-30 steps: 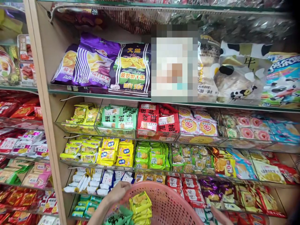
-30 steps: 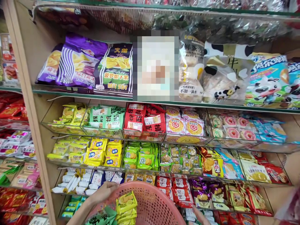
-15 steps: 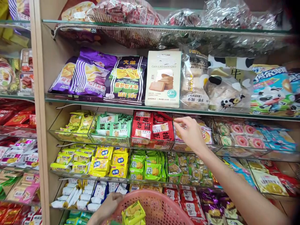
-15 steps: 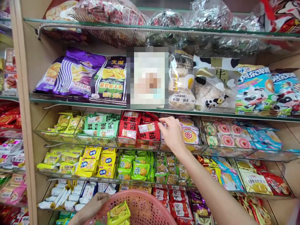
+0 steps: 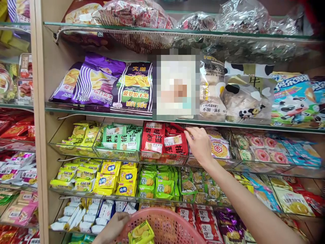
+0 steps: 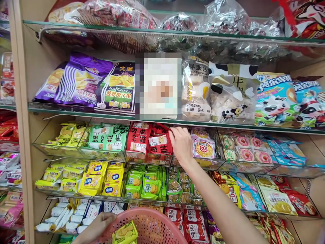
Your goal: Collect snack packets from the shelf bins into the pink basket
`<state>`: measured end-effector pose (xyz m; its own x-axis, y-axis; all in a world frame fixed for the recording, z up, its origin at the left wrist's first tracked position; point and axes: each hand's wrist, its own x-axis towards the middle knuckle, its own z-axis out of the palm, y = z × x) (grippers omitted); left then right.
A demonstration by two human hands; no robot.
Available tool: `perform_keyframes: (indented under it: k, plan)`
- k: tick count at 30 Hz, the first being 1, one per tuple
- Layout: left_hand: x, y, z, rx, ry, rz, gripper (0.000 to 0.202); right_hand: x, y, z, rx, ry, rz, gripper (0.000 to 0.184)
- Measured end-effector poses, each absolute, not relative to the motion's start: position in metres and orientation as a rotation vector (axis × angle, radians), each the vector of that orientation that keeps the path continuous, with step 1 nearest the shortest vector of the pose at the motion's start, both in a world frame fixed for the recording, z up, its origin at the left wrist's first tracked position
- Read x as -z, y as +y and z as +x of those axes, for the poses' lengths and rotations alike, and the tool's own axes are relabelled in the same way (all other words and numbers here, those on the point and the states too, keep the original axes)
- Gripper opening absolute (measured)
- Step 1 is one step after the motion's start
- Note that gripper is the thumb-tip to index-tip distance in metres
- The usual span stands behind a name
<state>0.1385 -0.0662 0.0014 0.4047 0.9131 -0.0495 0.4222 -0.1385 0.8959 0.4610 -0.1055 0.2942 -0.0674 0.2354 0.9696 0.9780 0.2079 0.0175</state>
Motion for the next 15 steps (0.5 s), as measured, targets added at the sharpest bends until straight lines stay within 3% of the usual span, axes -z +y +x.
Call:
perform_keyframes:
  k: [9, 15]
  plan:
    - [-0.014, -0.074, 0.139, -0.680, 1.212, 1.720, 0.052, -0.280, -0.109, 0.463, 0.439, -1.316, -1.156, 0.027]
    - [-0.016, -0.077, 0.139, -0.669, 1.253, 1.689, 0.052, -0.267, -0.109, 0.463, 0.312, -1.340, -1.131, 0.024]
